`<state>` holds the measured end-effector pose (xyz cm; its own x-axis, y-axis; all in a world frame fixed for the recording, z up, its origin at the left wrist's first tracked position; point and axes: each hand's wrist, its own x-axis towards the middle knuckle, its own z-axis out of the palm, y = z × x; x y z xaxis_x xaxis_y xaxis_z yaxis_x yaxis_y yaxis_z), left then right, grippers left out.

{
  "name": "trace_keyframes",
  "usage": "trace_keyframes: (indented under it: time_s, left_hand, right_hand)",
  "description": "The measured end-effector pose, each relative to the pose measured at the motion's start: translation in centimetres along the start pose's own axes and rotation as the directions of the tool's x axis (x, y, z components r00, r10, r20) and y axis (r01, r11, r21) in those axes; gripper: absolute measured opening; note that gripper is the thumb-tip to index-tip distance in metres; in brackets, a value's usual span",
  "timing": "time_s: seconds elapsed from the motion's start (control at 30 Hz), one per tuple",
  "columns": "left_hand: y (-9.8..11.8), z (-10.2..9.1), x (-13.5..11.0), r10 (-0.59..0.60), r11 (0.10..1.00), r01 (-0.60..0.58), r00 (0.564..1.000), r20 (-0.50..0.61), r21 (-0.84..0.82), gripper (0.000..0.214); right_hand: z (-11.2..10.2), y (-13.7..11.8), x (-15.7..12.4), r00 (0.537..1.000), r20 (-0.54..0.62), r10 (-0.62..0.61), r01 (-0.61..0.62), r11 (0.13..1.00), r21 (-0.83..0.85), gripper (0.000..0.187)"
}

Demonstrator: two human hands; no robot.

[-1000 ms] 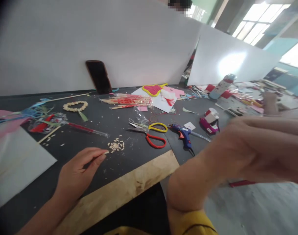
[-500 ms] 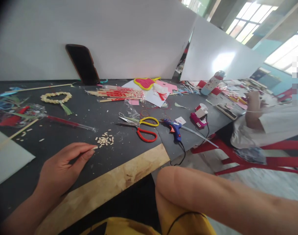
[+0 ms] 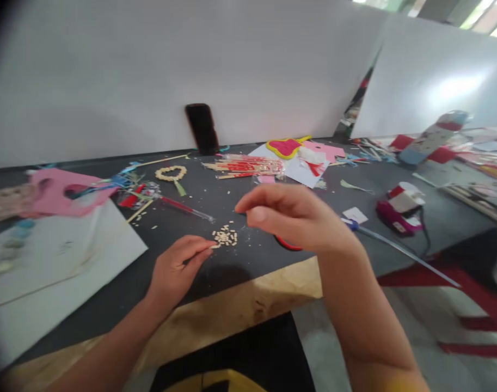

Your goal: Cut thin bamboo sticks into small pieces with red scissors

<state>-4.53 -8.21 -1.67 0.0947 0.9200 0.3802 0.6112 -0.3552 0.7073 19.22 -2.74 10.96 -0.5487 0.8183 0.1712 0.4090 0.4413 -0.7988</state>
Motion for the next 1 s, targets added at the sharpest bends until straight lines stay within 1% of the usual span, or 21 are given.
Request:
trace_keyframes:
  time_s: [0.03, 0.1, 0.17, 0.27, 0.4, 0.6, 0.77, 0.9, 0.97, 1.0]
  left_hand:
    - [0.0, -0.1, 0.1, 0.005, 1.0, -0.005, 1.0, -0.023, -0.015, 0.018]
    - [0.0, -0.3, 0.3, -0.021, 0.999, 0.019, 0.999, -0.046, -0.032, 0.017]
    - [0.0, -0.4, 0.4, -0.058, 0.998, 0.056, 0.996, -0.066, -0.043, 0.015]
    - [0.1, -0.5, 0.5, -0.099, 0.995, 0.097, 0.992, -0.073, -0.039, 0.012]
    - [0.2, -0.5, 0.6, -0.086, 0.996, 0.085, 0.995, -0.059, -0.03, 0.012]
    - [0.4, -0.5, 0.8, -0.081, 0.995, 0.078, 0.995, -0.053, -0.065, 0.013]
    - [0.6, -0.6, 0.7, -0.107, 0.988, 0.1, 0.993, -0.058, -0.114, 0.011]
    - [0.8, -0.7, 0.7, -0.101, 0.984, 0.09, 0.993, -0.062, -0.151, 0.011]
    - [0.7, -0.7, 0.8, -0.095, 0.985, 0.085, 0.993, -0.063, -0.149, 0.013]
    - [0.6, -0.7, 0.8, -0.093, 0.987, 0.084, 0.994, -0.064, -0.134, 0.013]
  right_hand:
    - [1.0, 0.5, 1.1, 0.995, 0.103, -0.003, 0.005, 1.0, -0.011, 0.024]
    - [3.0, 1.6, 2.8, 0.955, 0.295, 0.013, -0.001, 0.999, -0.04, 0.023]
    - [4.6, 2.7, 3.9, 0.925, 0.379, 0.036, -0.024, 0.999, -0.036, 0.024]
    - [6.3, 3.9, 4.4, 0.917, 0.393, 0.062, -0.064, 0.998, -0.008, 0.025]
    - [7.4, 4.4, 4.2, 0.908, 0.418, 0.023, -0.066, 0.994, 0.091, 0.025]
    - [8.1, 5.1, 4.0, 0.922, 0.387, -0.008, -0.065, 0.983, 0.174, 0.023]
    - [8.5, 5.5, 3.9, 0.929, 0.371, 0.016, -0.117, 0.96, 0.253, 0.022]
    - [8.9, 5.6, 4.0, 0.925, 0.378, 0.021, -0.16, 0.927, 0.34, 0.023]
    - [9.0, 5.7, 4.0, 0.927, 0.374, 0.026, -0.166, 0.923, 0.347, 0.023]
    - [9.1, 5.7, 4.0, 0.933, 0.359, 0.034, -0.159, 0.933, 0.324, 0.023]
